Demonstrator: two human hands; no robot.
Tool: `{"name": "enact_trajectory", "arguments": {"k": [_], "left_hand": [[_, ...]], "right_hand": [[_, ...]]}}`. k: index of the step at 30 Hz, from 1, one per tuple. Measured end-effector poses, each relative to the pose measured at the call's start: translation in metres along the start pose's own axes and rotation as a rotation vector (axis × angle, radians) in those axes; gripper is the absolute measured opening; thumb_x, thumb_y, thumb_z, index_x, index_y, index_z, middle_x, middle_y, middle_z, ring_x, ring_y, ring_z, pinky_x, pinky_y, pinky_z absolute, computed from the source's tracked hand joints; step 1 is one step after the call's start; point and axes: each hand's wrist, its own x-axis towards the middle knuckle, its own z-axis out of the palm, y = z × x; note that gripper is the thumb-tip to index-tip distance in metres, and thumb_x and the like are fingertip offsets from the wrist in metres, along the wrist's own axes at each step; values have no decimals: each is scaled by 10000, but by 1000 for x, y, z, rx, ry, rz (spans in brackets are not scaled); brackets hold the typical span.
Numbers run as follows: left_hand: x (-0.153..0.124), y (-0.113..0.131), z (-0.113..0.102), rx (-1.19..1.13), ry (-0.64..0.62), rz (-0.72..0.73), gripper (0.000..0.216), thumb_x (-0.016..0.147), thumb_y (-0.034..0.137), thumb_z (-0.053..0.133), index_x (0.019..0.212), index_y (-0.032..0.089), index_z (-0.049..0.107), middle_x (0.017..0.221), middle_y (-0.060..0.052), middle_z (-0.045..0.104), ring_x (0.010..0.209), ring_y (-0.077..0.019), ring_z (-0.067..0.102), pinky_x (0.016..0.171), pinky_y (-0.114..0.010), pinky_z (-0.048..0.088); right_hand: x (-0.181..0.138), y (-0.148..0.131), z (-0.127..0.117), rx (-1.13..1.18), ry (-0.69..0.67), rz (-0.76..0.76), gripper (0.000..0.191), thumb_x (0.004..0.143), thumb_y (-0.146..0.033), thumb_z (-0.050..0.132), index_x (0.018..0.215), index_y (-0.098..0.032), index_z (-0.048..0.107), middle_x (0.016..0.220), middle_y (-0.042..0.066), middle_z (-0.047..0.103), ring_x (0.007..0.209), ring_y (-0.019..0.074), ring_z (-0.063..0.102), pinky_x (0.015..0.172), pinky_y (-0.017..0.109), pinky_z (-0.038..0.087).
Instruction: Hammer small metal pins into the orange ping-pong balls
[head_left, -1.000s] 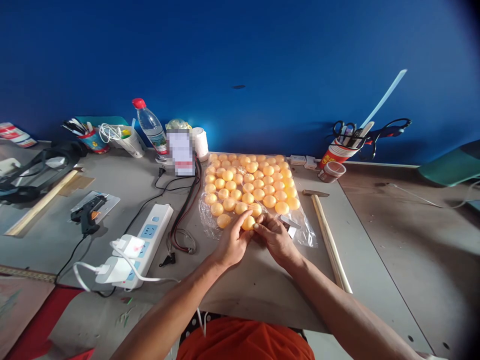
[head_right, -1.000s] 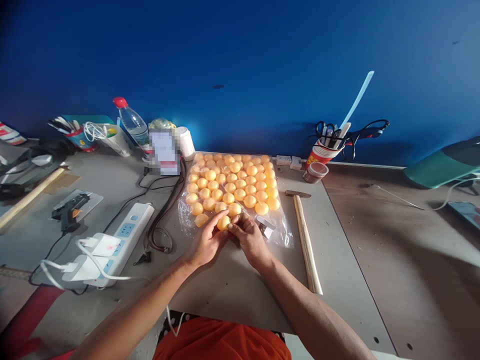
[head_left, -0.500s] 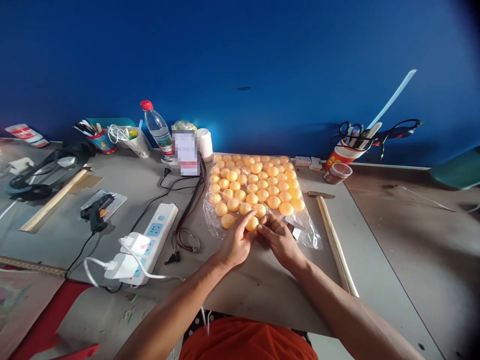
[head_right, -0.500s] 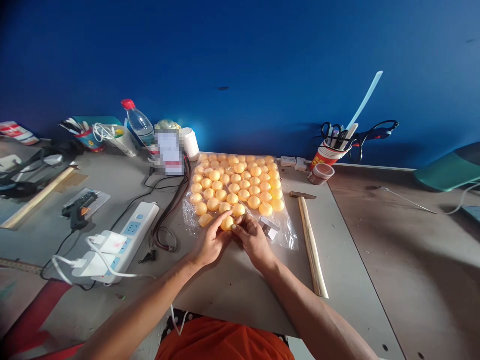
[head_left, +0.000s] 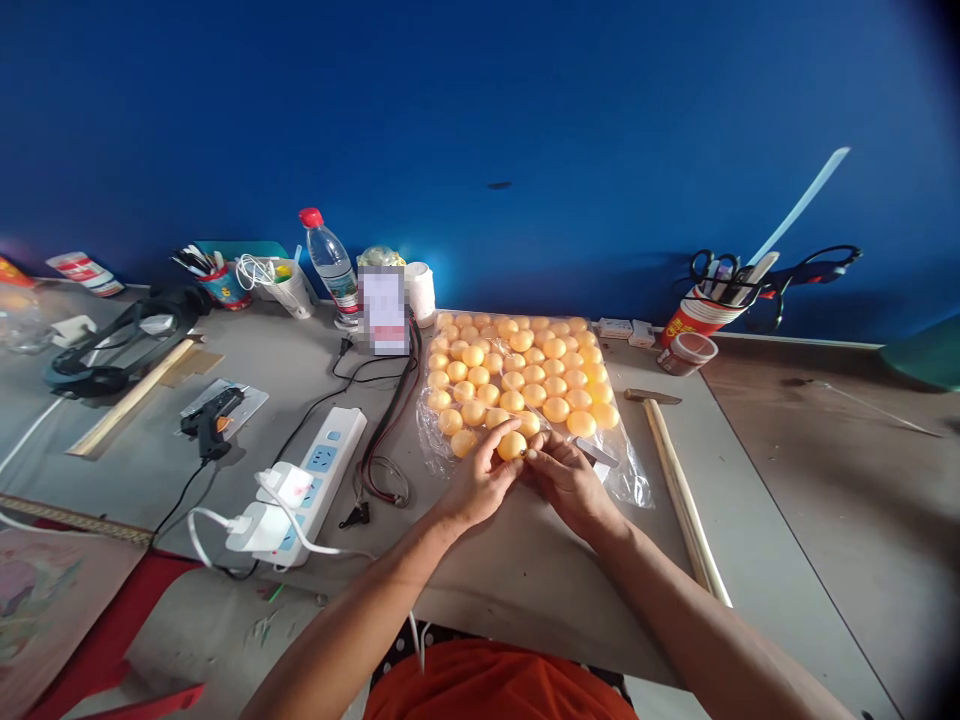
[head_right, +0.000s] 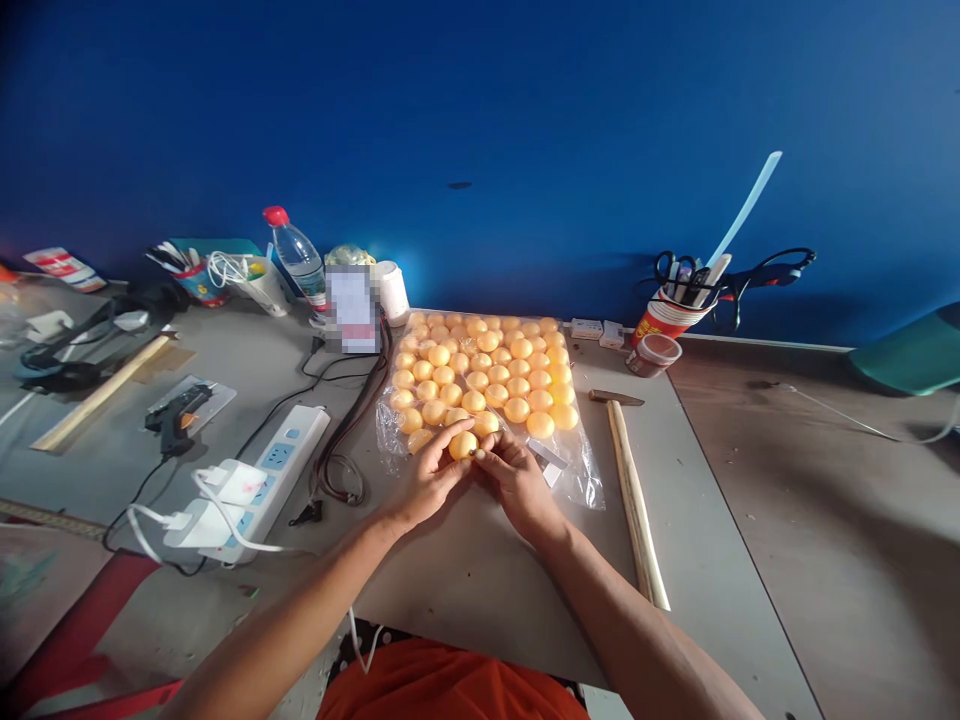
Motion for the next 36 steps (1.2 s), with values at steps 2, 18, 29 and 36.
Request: {"name": "enact_trajectory", "arguments": {"k": [2, 18, 29, 36], "left_hand": [[1, 0, -1, -54, -4, -44, 516, 873, 315, 631, 1360, 177, 532, 1387, -112, 595, 1268, -267, 572, 1088, -407, 471], [0, 1, -1, 25, 33, -111, 235, 860, 294, 574, 1068, 190, 610, 830, -31, 690, 660, -155, 632, 656, -282, 569], [10, 5, -6, -666, 44, -357, 493, 753, 447, 732, 1123, 162, 575, 848, -35, 684, 670, -157, 667, 600, -283, 525], [12, 10, -8, -756, 72, -379, 474, 755, 411, 733, 1121, 141, 599, 902, -66, 686, 695, -156, 668, 619, -282, 529]], "right_hand": [[0, -2, 2, 8, -2, -5, 376, 634, -407, 868, 697, -211, 554, 623, -40, 510, 599, 117, 447, 587, 261, 379], [1, 10, 1, -98, 13, -62, 357, 766, -500, 762, 692, -206, 574, 633, -27, 508, 601, 129, 465, 598, 291, 415], [-2, 6, -3, -22, 22, -56, 301, 762, -469, 771, 746, -203, 629, 688, -11, 577, 619, 128, 490, 608, 282, 412], [-5, 1, 1, -179, 45, -115, 307, 763, -501, 747, 762, -208, 654, 655, 3, 596, 605, 147, 511, 587, 291, 413]]}}
